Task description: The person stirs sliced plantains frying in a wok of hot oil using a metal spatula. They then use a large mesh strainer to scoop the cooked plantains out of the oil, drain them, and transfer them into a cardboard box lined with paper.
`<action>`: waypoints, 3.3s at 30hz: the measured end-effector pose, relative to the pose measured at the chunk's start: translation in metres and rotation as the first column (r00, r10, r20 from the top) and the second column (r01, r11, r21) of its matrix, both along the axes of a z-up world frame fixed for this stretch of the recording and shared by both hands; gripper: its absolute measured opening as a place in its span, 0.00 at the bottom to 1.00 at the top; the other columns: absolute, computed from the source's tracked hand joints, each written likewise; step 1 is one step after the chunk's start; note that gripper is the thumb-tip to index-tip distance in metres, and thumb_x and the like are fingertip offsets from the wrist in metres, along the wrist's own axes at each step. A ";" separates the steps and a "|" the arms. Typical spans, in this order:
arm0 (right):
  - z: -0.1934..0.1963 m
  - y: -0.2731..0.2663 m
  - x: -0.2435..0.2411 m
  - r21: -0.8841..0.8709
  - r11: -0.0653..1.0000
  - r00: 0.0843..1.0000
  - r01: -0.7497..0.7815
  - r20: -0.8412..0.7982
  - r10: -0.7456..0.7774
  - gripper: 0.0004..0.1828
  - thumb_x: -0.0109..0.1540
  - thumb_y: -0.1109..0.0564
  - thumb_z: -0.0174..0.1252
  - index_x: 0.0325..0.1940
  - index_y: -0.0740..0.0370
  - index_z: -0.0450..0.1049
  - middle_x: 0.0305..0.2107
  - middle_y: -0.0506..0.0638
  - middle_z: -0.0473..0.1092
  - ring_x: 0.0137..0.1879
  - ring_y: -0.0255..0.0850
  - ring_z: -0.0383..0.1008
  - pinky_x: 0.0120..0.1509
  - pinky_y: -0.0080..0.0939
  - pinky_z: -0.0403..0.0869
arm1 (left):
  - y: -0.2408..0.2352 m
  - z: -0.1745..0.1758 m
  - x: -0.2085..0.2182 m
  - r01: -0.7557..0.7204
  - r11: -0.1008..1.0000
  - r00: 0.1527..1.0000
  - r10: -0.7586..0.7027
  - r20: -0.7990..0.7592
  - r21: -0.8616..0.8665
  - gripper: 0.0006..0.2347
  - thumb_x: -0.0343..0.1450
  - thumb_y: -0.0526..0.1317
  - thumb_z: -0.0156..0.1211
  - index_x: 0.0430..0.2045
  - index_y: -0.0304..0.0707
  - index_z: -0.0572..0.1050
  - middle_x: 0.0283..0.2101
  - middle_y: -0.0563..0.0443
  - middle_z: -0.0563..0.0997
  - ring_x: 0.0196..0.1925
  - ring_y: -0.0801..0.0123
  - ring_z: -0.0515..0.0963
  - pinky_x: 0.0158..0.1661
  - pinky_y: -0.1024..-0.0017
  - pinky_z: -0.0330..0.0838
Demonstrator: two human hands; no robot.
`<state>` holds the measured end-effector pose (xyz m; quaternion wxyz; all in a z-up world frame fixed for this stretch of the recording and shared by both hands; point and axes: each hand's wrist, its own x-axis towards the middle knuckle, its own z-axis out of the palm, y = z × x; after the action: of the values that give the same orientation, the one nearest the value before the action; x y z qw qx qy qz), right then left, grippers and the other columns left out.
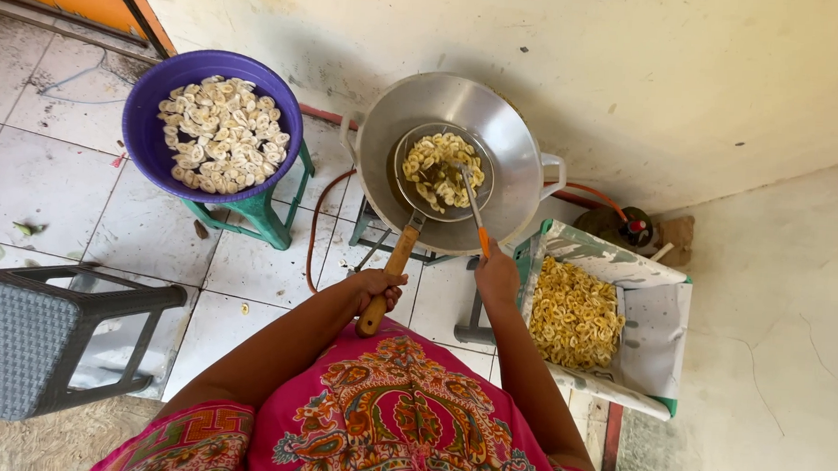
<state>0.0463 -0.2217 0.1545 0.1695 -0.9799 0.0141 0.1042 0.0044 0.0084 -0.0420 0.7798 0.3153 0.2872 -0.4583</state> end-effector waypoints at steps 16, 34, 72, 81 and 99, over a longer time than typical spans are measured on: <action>-0.011 -0.023 -0.011 -0.181 0.973 0.988 -0.146 -0.069 0.135 0.27 0.70 0.53 0.48 0.74 0.57 0.64 0.41 0.65 0.78 0.43 0.56 0.82 0.38 0.51 0.81 | 0.018 -0.002 -0.003 -0.041 0.999 0.999 0.040 0.031 0.025 0.14 0.75 0.38 0.63 0.44 0.38 0.60 0.25 0.58 0.64 0.21 0.81 0.66 0.24 0.78 0.68; -0.033 -0.023 0.009 -0.321 0.918 0.971 -0.235 -0.029 0.239 0.27 0.70 0.53 0.48 0.74 0.59 0.64 0.37 0.64 0.77 0.41 0.54 0.82 0.37 0.50 0.82 | 0.017 -0.009 0.007 -0.029 0.999 1.000 0.029 -0.007 -0.029 0.13 0.75 0.40 0.62 0.45 0.37 0.64 0.25 0.58 0.64 0.21 0.82 0.66 0.25 0.79 0.68; -0.048 -0.016 0.011 0.061 0.998 0.999 -0.029 0.016 0.028 0.26 0.68 0.56 0.51 0.71 0.68 0.67 0.46 0.71 0.76 0.50 0.61 0.80 0.49 0.55 0.79 | 0.013 0.010 0.008 0.013 0.998 1.000 -0.014 -0.017 -0.054 0.14 0.77 0.46 0.58 0.48 0.39 0.65 0.26 0.61 0.62 0.23 0.85 0.65 0.27 0.81 0.67; -0.003 0.004 0.006 -0.298 0.929 0.974 -0.217 -0.009 0.225 0.26 0.68 0.56 0.50 0.72 0.59 0.68 0.39 0.63 0.78 0.43 0.54 0.82 0.43 0.50 0.81 | 0.019 0.011 0.012 -0.018 0.995 0.996 0.009 -0.089 -0.101 0.14 0.77 0.46 0.59 0.48 0.39 0.66 0.27 0.61 0.62 0.23 0.84 0.64 0.27 0.81 0.66; -0.025 -0.006 0.010 -0.235 0.954 0.982 -0.187 -0.009 0.190 0.25 0.68 0.55 0.50 0.71 0.58 0.69 0.36 0.62 0.78 0.41 0.52 0.82 0.40 0.48 0.81 | 0.014 -0.004 0.007 0.017 0.999 1.000 -0.018 -0.022 -0.037 0.14 0.77 0.44 0.60 0.49 0.37 0.65 0.26 0.60 0.63 0.23 0.84 0.66 0.27 0.79 0.68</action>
<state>0.0565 -0.2279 0.1295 0.0417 -0.9906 -0.0684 0.1110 0.0117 0.0228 -0.0461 0.7783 0.2982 0.2846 -0.4736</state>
